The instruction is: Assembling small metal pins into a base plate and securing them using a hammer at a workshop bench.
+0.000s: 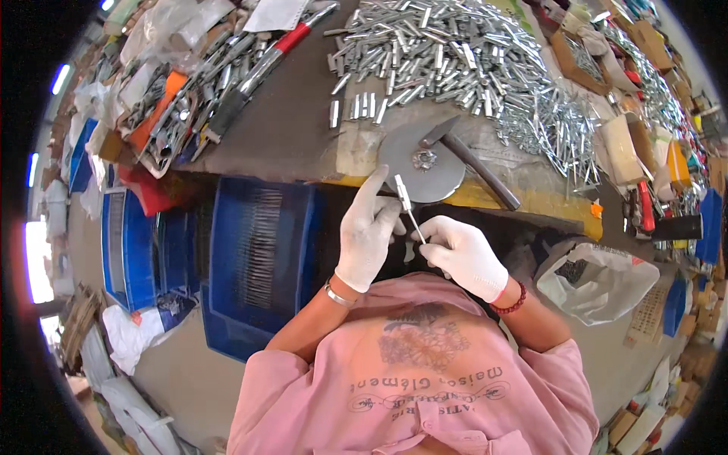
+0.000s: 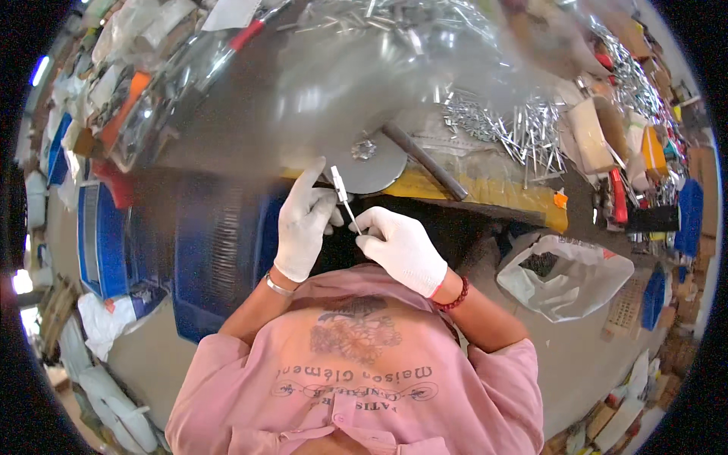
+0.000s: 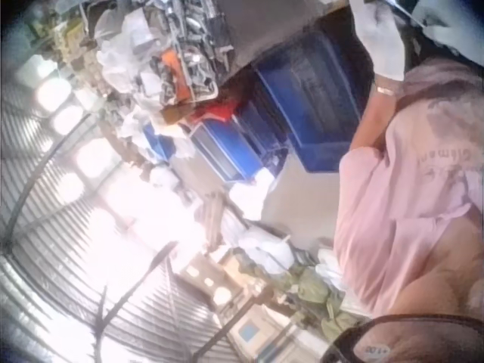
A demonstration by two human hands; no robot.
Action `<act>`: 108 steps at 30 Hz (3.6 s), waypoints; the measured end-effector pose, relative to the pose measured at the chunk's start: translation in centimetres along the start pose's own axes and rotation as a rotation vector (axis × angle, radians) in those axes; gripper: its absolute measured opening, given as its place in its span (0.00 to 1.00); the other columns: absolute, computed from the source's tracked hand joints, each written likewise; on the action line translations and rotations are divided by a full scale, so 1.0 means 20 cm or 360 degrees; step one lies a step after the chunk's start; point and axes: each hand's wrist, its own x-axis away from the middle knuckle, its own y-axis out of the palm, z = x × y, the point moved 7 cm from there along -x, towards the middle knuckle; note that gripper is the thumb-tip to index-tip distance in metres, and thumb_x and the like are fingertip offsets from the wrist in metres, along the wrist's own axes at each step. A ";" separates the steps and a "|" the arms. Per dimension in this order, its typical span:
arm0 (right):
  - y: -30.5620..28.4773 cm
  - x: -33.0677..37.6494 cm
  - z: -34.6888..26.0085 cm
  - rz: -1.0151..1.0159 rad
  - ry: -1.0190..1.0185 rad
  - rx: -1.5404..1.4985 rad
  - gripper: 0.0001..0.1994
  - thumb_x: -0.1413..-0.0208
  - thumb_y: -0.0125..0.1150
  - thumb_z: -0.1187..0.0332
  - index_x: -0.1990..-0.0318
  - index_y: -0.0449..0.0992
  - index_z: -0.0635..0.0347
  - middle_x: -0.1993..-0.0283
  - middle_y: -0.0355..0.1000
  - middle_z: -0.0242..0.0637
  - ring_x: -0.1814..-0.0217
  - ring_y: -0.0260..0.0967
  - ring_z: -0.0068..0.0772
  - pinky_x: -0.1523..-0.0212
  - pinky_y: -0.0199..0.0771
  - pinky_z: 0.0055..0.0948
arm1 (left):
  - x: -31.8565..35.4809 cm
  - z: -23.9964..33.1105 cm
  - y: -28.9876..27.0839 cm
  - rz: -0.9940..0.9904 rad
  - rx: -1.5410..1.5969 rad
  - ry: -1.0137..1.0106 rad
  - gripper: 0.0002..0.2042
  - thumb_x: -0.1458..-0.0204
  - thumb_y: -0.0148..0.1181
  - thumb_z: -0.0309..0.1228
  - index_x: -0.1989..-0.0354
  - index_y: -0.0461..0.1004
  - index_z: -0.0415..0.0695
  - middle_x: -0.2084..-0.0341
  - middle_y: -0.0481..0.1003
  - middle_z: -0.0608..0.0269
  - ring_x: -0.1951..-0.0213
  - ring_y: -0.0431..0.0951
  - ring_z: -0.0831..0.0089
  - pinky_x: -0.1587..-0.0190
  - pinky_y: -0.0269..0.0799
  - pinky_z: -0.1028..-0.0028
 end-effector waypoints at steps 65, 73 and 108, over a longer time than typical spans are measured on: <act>-0.30 -0.03 -0.09 0.0450 -0.0693 -0.0364 0.08 0.35 0.64 0.75 0.51 0.84 0.65 0.56 0.81 0.36 0.53 0.78 0.25 0.52 0.78 0.29 | -0.63 0.45 -0.44 0.0308 -0.1478 0.0579 0.24 0.44 0.68 0.30 0.38 0.76 0.42 0.66 0.80 0.57 0.64 0.81 0.66 0.56 0.77 0.65; -1.02 0.24 0.02 0.1698 -0.0467 0.1215 0.03 0.42 0.67 0.67 0.62 0.85 0.48 0.64 0.76 0.35 0.61 0.80 0.42 0.60 0.81 0.39 | -0.71 0.33 -0.37 0.0192 -0.1225 0.0497 0.19 0.42 0.68 0.25 0.42 0.76 0.41 0.71 0.79 0.65 0.68 0.77 0.77 0.61 0.75 0.72; -0.32 -0.12 -0.24 0.0783 -0.0932 0.1312 0.02 0.44 0.67 0.68 0.65 0.81 0.50 0.64 0.73 0.35 0.63 0.78 0.42 0.63 0.80 0.41 | -0.26 0.38 0.07 -0.0317 -0.1129 0.1030 0.05 0.51 0.73 0.27 0.65 0.85 0.46 0.69 0.78 0.59 0.61 0.79 0.55 0.55 0.74 0.60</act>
